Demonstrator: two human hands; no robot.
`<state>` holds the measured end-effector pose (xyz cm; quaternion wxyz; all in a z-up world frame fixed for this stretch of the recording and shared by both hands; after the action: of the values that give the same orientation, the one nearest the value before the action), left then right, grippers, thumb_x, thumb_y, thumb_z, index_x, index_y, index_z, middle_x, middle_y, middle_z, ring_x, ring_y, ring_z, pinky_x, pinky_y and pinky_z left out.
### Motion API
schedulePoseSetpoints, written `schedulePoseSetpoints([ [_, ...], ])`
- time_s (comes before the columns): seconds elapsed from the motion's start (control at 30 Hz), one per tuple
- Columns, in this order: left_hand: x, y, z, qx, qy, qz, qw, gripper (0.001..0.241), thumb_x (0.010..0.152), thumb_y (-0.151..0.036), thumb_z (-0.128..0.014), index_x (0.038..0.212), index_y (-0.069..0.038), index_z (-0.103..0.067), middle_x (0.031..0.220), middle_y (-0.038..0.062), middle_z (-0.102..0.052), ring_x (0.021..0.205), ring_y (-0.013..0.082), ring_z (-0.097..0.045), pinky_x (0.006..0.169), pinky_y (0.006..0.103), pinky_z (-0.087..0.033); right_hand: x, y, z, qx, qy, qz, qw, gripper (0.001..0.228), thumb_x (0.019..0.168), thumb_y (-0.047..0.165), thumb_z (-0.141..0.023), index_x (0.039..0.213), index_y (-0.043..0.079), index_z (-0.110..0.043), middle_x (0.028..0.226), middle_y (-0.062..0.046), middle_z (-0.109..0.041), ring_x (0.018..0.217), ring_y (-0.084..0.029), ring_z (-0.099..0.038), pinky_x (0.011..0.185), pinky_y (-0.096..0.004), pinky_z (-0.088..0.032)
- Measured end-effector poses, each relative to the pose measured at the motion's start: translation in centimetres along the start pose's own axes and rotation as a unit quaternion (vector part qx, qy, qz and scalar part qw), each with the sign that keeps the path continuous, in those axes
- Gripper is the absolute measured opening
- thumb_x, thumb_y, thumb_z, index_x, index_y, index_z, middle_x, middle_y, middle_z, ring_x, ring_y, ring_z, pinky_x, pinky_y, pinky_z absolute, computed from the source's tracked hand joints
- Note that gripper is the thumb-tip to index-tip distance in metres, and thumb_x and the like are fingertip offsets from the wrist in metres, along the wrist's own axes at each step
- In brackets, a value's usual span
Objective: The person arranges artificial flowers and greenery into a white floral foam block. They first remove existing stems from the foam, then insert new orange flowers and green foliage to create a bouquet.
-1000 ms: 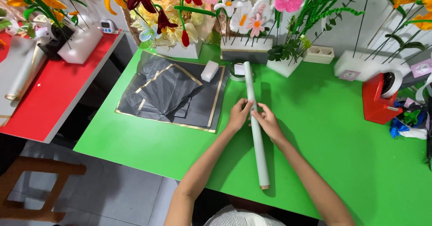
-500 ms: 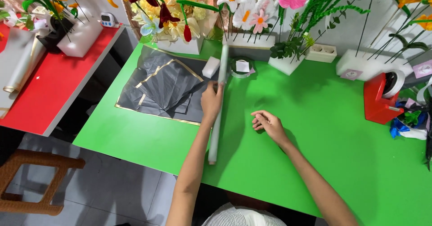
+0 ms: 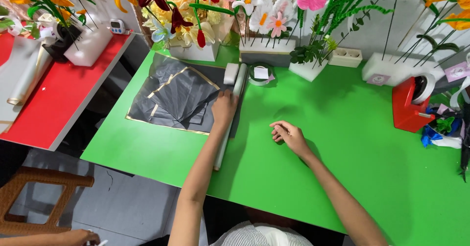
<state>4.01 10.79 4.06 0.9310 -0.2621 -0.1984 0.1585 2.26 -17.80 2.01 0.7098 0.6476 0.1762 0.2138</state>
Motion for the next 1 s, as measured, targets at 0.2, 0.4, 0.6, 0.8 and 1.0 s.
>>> schedulePoseSetpoints([
  [0.2,0.6,0.9,-1.1,0.000,-0.001,-0.008,1.000,0.035,0.093,-0.033,-0.069,0.111,-0.003,-0.063,0.100,0.014,-0.061,0.086,0.0446,-0.072,0.065,0.0533,-0.060,0.0,0.2,-0.1,-0.010,0.001,0.010,1.000,0.030,0.106,0.017,-0.056,0.124,-0.004,-0.067,0.095,-0.024,-0.071,0.082,-0.023,-0.074,0.074,-0.036,-0.066],
  [0.4,1.8,1.8,-2.3,0.031,-0.019,-0.047,0.998,0.036,0.094,-0.034,-0.070,0.110,-0.003,-0.063,0.095,0.012,-0.060,0.084,0.0365,-0.071,0.063,0.0450,-0.059,-0.3,0.8,-0.2,-0.006,-0.004,0.002,1.000,0.029,0.106,0.017,-0.055,0.123,-0.003,-0.068,0.093,-0.023,-0.071,0.080,-0.023,-0.074,0.073,-0.035,-0.066],
  [0.6,-0.1,-2.8,0.1,0.100,-0.116,-0.121,0.981,0.051,0.082,-0.034,-0.078,0.124,-0.008,-0.066,0.109,0.012,-0.064,0.096,0.0356,-0.069,0.072,0.0468,-0.059,0.2,-0.4,0.3,-0.002,-0.022,0.004,1.000,0.028,0.106,0.015,-0.055,0.121,-0.004,-0.068,0.092,-0.024,-0.071,0.078,-0.024,-0.075,0.071,-0.035,-0.067],
  [0.8,-4.7,-9.6,-1.2,0.026,0.012,-0.166,0.986,0.048,0.092,-0.044,-0.068,0.130,-0.015,-0.063,0.125,0.014,-0.062,0.109,0.0368,-0.068,0.085,0.0481,-0.057,0.7,-0.8,1.9,0.001,-0.096,0.001,0.995,0.024,0.107,0.012,-0.054,0.113,-0.003,-0.071,0.087,-0.024,-0.071,0.073,-0.027,-0.074,0.068,-0.039,-0.066],
  [1.0,-7.1,-11.5,-10.8,-0.080,0.100,-0.147,0.981,0.046,0.094,-0.041,-0.065,0.131,-0.014,-0.062,0.122,0.017,-0.061,0.113,0.0387,-0.066,0.087,0.0490,-0.058,1.3,-1.1,5.5,-0.024,-0.200,0.028,0.979,0.022,0.108,0.011,-0.054,0.108,-0.002,-0.072,0.091,-0.024,-0.071,0.077,-0.028,-0.074,0.069,-0.039,-0.066],
])
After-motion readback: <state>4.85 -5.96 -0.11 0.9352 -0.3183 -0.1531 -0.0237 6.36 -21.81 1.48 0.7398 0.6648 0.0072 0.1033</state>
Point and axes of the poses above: each hand's wrist, its own x-axis towards the middle knuckle, its own z-axis out of the back of the hand, y = z × x, the point moved 5 cm from there along x, towards the middle knuckle
